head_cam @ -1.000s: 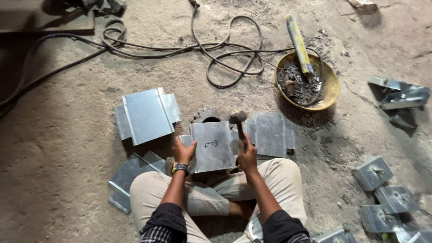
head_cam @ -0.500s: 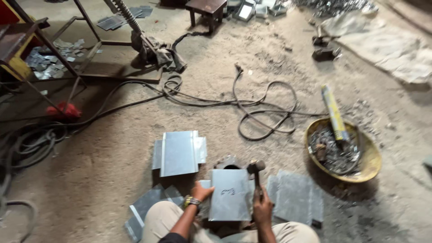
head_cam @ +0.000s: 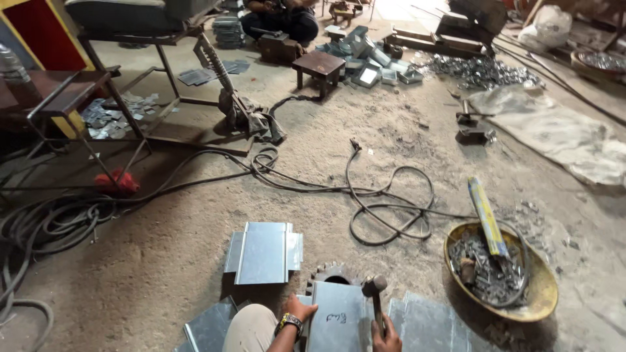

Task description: The person sits on the floor and uses a hammer to strike a metal sheet placed on a gear-shaped anvil. They repeatedly hit the sheet to flatten it, occasionally adjusting its position and flipping it over to work on different sides.

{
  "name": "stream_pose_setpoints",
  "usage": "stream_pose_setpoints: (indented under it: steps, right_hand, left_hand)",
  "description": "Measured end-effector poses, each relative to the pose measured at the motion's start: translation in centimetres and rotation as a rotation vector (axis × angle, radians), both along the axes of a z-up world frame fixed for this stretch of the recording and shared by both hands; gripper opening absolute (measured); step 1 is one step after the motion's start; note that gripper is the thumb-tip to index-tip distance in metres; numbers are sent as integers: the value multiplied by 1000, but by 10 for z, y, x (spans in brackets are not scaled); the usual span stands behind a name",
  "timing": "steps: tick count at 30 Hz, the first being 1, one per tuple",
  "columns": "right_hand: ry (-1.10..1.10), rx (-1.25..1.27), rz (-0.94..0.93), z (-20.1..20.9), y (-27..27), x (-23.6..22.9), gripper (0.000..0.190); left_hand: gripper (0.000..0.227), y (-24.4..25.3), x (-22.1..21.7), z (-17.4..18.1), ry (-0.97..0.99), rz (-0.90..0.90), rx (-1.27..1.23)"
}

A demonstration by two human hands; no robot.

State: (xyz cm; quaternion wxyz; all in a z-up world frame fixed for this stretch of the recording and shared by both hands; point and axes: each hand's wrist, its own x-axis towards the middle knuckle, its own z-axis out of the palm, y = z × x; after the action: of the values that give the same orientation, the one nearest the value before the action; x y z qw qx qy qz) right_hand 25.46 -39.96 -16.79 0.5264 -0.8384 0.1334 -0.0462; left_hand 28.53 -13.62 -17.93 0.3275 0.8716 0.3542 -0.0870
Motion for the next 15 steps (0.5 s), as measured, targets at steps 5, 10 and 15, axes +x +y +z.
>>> stream_pose_setpoints:
  steps: [5,10,15]
  right_hand:
    - [8,39,-27,-13,-8,-29,51]
    - [-135,29,-29,-22,-5,-34,47]
    - [-157,-34,-12,-24,6,-26,41]
  left_hand:
    - [99,7,-25,-16,-219,-87,-51]
    - [92,15,-22,-23,-271,-50,-43]
    - [96,23,-18,-30,-452,8,-32]
